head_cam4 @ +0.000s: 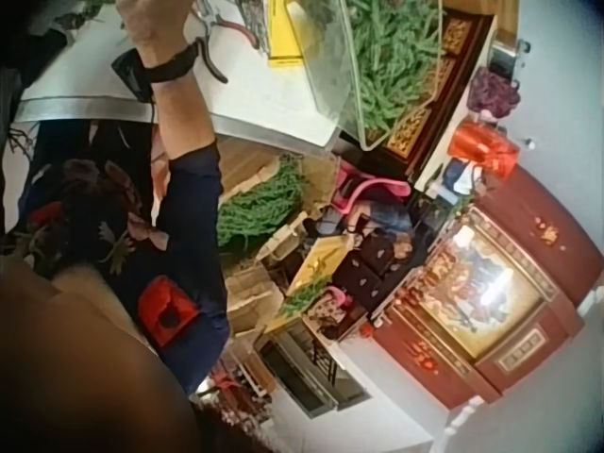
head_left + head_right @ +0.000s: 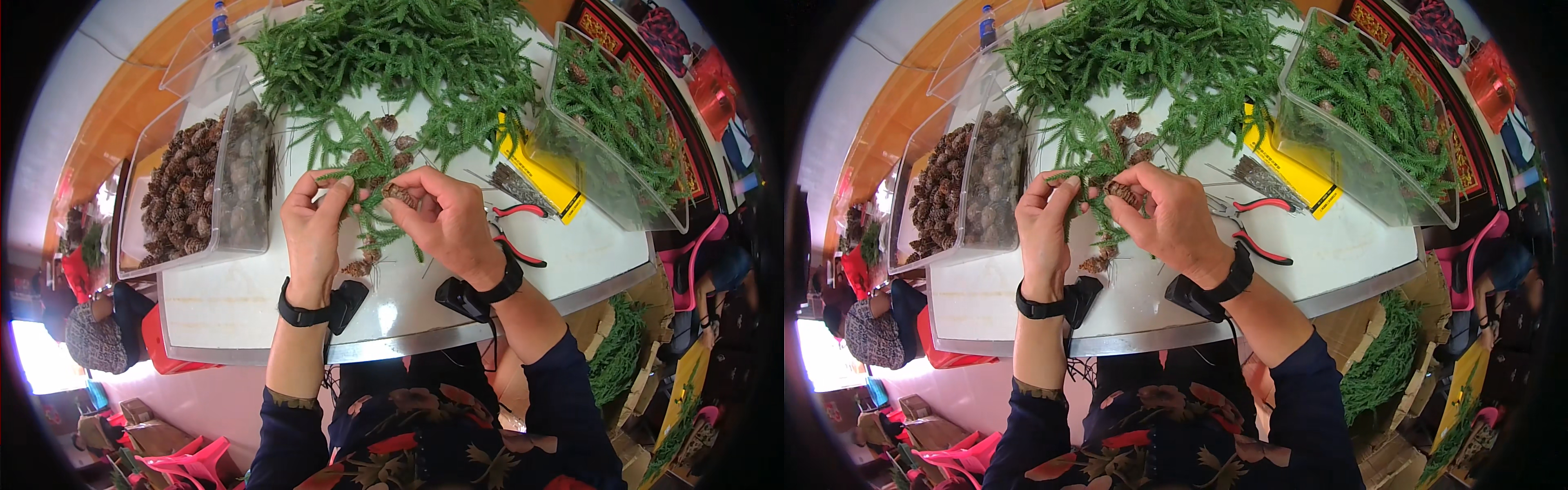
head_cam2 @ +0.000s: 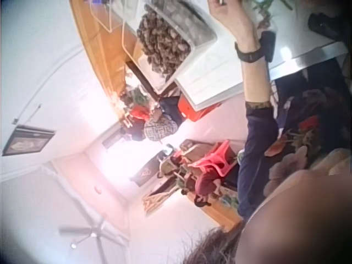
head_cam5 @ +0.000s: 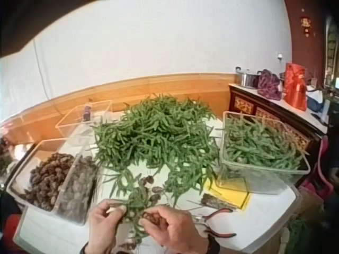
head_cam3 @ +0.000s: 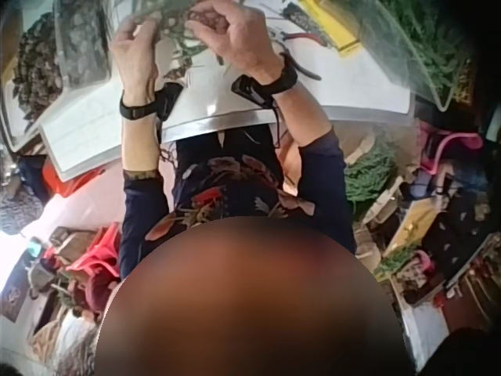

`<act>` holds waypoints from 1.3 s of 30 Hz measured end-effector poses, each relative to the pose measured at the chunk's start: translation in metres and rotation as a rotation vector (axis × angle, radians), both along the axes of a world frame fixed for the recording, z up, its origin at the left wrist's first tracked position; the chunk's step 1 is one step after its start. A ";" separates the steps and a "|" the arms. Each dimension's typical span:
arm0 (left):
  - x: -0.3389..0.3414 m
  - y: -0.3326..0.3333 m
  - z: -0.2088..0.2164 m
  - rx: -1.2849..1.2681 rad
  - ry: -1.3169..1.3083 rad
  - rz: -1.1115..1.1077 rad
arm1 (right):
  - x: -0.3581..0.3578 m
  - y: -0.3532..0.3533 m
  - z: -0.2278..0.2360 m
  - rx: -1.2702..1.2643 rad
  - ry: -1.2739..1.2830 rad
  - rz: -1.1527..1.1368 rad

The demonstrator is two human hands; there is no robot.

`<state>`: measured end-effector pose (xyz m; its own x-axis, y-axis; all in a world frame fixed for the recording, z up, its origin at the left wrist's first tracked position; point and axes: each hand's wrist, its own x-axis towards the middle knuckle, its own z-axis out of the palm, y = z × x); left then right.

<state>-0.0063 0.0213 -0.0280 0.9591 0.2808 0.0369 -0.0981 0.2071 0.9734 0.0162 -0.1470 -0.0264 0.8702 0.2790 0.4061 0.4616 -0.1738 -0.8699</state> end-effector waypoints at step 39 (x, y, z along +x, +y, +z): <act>0.001 -0.002 0.003 -0.146 0.062 -0.067 | -0.003 0.000 -0.001 0.047 -0.107 -0.040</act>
